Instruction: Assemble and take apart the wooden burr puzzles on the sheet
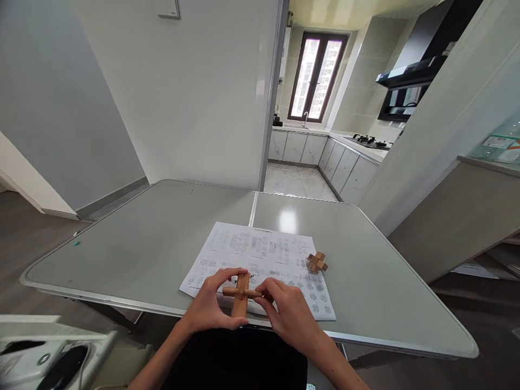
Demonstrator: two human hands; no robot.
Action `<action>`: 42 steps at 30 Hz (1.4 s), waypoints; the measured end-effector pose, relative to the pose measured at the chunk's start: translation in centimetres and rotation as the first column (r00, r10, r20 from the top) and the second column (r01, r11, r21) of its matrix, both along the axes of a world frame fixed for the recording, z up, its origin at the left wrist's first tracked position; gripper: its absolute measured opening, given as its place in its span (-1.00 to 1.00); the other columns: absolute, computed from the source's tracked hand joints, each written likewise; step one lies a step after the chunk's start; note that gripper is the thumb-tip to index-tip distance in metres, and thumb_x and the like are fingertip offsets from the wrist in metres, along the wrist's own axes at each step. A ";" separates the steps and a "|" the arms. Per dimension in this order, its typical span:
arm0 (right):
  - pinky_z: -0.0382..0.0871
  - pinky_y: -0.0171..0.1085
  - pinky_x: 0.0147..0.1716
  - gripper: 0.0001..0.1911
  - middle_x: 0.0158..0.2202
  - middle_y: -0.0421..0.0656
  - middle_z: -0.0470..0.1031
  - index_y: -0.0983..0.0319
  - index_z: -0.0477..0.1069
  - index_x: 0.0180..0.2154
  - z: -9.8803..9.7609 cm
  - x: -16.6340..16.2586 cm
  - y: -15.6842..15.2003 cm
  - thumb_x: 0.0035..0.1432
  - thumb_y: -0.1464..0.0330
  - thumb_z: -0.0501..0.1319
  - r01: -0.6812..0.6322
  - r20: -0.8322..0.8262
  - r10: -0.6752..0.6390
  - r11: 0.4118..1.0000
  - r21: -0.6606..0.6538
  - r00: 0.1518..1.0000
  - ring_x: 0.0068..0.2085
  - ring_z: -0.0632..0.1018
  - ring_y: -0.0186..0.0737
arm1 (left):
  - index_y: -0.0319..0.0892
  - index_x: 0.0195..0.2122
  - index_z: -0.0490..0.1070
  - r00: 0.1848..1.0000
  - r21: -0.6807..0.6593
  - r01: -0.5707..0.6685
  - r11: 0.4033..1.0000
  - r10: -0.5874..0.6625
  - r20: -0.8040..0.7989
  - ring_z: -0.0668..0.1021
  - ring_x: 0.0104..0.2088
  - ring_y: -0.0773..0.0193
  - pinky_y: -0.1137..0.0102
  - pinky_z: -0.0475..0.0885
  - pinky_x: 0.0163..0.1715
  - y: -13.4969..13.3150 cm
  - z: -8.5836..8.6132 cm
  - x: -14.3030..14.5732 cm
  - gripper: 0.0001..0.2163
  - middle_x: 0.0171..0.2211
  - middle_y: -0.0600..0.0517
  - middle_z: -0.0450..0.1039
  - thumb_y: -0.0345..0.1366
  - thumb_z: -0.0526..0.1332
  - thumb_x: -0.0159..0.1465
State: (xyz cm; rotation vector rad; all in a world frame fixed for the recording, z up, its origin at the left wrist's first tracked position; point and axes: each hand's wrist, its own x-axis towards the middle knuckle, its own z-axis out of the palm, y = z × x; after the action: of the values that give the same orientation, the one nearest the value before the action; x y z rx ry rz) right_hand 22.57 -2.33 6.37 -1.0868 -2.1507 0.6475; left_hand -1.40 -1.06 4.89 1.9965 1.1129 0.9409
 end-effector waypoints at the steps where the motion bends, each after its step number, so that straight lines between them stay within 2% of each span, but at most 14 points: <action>1: 0.44 -0.21 -0.31 -0.87 -0.29 -0.18 0.61 0.11 0.42 -0.17 0.1 0.0 0.0 0.47 0.30 0.12 0.000 0.015 0.000 1.000 0.004 1.000 -0.35 0.61 -0.14 | 0.05 0.22 0.40 1.000 -0.002 -0.003 1.000 0.003 -0.003 0.54 0.11 -0.09 0.06 0.42 0.17 0.0 -0.1 0.0 -0.19 0.14 -0.05 0.53 -0.04 0.59 -0.08; 7: 0.41 -0.23 -0.34 -0.87 -0.32 -0.20 0.60 0.11 0.41 -0.20 -1.0 0.0 0.6 0.45 0.32 0.13 0.022 0.054 -0.023 0.999 0.023 0.998 -0.38 0.60 -0.15 | 0.04 0.23 0.38 0.999 -0.006 -0.017 1.000 0.016 -0.040 0.53 0.12 -0.10 0.05 0.41 0.17 0.1 -0.8 0.1 -0.19 0.15 -0.06 0.52 -0.04 0.59 -0.06; 14: 0.38 -0.25 -0.32 -0.92 -0.30 -0.22 0.59 0.13 0.40 -0.16 -2.3 0.4 0.7 0.45 0.36 0.15 -0.003 0.056 0.004 1.000 -0.025 0.998 -0.36 0.59 -0.19 | 0.03 0.28 0.32 0.996 -0.062 0.011 0.998 -0.017 -0.093 0.53 0.11 -0.06 0.07 0.42 0.16 -0.2 -0.6 0.2 -0.17 0.18 -0.03 0.50 -0.03 0.58 -0.02; 28: 0.35 -0.25 -0.32 -0.92 -0.30 -0.22 0.58 0.12 0.41 -0.17 -2.3 0.5 0.6 0.45 0.35 0.15 0.009 0.045 -0.007 0.998 -0.058 0.999 -0.37 0.56 -0.19 | 0.01 0.26 0.33 0.996 -0.060 0.016 0.998 -0.021 -0.086 0.56 0.11 -0.08 0.05 0.39 0.21 0.1 -0.9 0.0 -0.16 0.17 -0.03 0.51 0.00 0.57 -0.04; 35: 0.35 -0.25 -0.29 -0.92 -0.29 -0.23 0.57 0.12 0.43 -0.17 -2.3 1.0 0.9 0.44 0.34 0.17 -0.002 0.046 0.005 0.997 -0.071 0.999 -0.35 0.56 -0.19 | 0.00 0.27 0.32 0.996 -0.074 0.004 0.997 -0.011 -0.088 0.55 0.13 -0.08 0.05 0.39 0.21 0.0 -1.1 -0.1 -0.15 0.18 -0.03 0.51 -0.04 0.58 -0.04; 42: 0.36 -0.25 -0.31 -0.92 -0.30 -0.21 0.56 0.12 0.41 -0.15 -3.0 1.1 0.3 0.46 0.31 0.15 -0.012 0.004 0.013 0.996 -0.085 1.000 -0.35 0.55 -0.19 | 0.01 0.27 0.32 0.995 -0.019 0.041 0.999 -0.043 -0.085 0.56 0.10 -0.06 0.06 0.41 0.18 -0.2 -0.9 0.0 -0.15 0.18 -0.05 0.51 -0.05 0.59 -0.05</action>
State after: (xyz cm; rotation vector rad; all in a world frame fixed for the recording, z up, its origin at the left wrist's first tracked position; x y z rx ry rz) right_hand 23.71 -2.04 3.38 -1.1210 -2.1527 0.7485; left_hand -1.38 -1.22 3.99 2.0544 1.1167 0.8289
